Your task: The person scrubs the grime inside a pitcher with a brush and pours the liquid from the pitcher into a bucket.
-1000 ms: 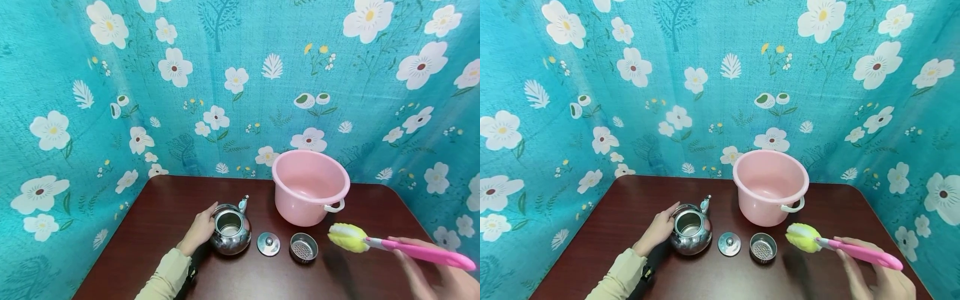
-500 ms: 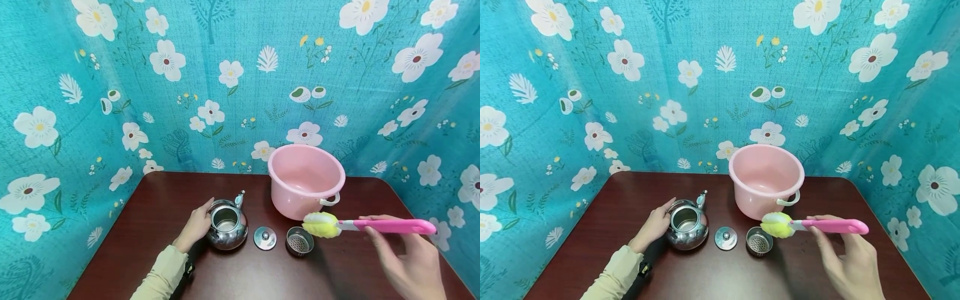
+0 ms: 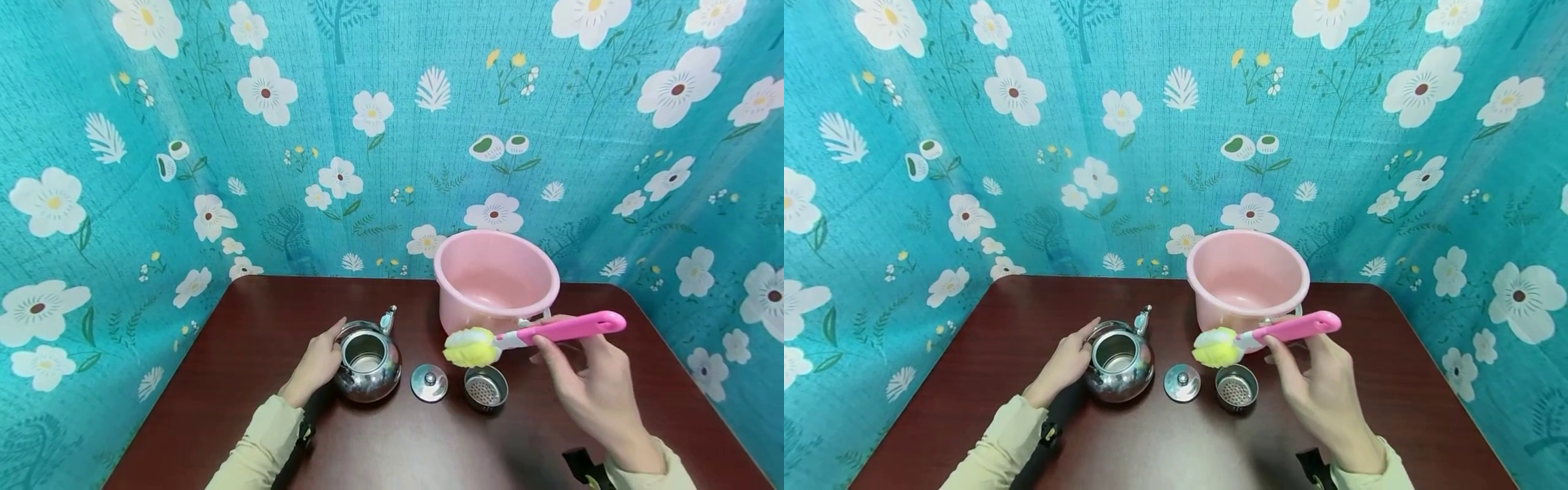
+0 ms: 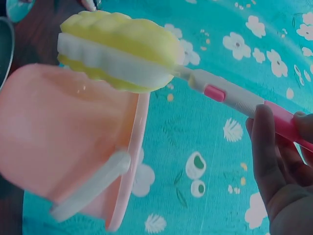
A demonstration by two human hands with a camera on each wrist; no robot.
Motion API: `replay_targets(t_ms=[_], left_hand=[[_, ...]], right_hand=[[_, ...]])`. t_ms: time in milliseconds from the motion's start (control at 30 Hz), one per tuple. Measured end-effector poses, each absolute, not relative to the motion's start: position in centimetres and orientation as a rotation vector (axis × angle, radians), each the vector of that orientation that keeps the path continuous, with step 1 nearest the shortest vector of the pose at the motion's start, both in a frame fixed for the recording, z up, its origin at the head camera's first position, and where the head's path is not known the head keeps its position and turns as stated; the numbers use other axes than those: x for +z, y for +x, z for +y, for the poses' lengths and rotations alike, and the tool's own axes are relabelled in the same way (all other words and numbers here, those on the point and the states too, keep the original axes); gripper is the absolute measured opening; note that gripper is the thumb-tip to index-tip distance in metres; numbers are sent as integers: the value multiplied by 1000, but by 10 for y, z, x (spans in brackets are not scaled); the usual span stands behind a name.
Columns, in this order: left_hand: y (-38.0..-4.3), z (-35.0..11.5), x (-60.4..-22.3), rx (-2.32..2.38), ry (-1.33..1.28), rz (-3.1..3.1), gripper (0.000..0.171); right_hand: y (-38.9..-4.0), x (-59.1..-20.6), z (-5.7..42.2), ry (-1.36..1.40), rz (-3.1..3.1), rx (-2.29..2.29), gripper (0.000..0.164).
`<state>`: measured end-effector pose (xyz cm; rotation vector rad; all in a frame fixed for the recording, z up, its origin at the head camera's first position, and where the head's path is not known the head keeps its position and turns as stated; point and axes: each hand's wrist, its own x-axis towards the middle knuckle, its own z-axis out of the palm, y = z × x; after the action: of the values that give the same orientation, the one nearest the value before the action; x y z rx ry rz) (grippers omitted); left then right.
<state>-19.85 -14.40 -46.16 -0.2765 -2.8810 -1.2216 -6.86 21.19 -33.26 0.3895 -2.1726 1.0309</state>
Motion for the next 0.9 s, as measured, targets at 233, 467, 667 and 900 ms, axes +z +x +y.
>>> replay_targets(t_ms=[233, 467, 667, 900], left_hand=[[-199, -144, -463, -1215, -254, -2895, 55], [-201, -144, -462, -1164, -267, -2880, 55], [-203, -144, -463, -1176, -262, -2881, 55], [-204, -143, -462, -1166, -277, -2896, 55]], right_hand=[[-80, -331, 198, 468, -2181, 1072, 43], [-92, -329, 188, 579, -2134, 1070, 44], [-100, -328, 179, 642, -2142, 1070, 45], [-109, -326, 166, 734, -2161, 1111, 44]])
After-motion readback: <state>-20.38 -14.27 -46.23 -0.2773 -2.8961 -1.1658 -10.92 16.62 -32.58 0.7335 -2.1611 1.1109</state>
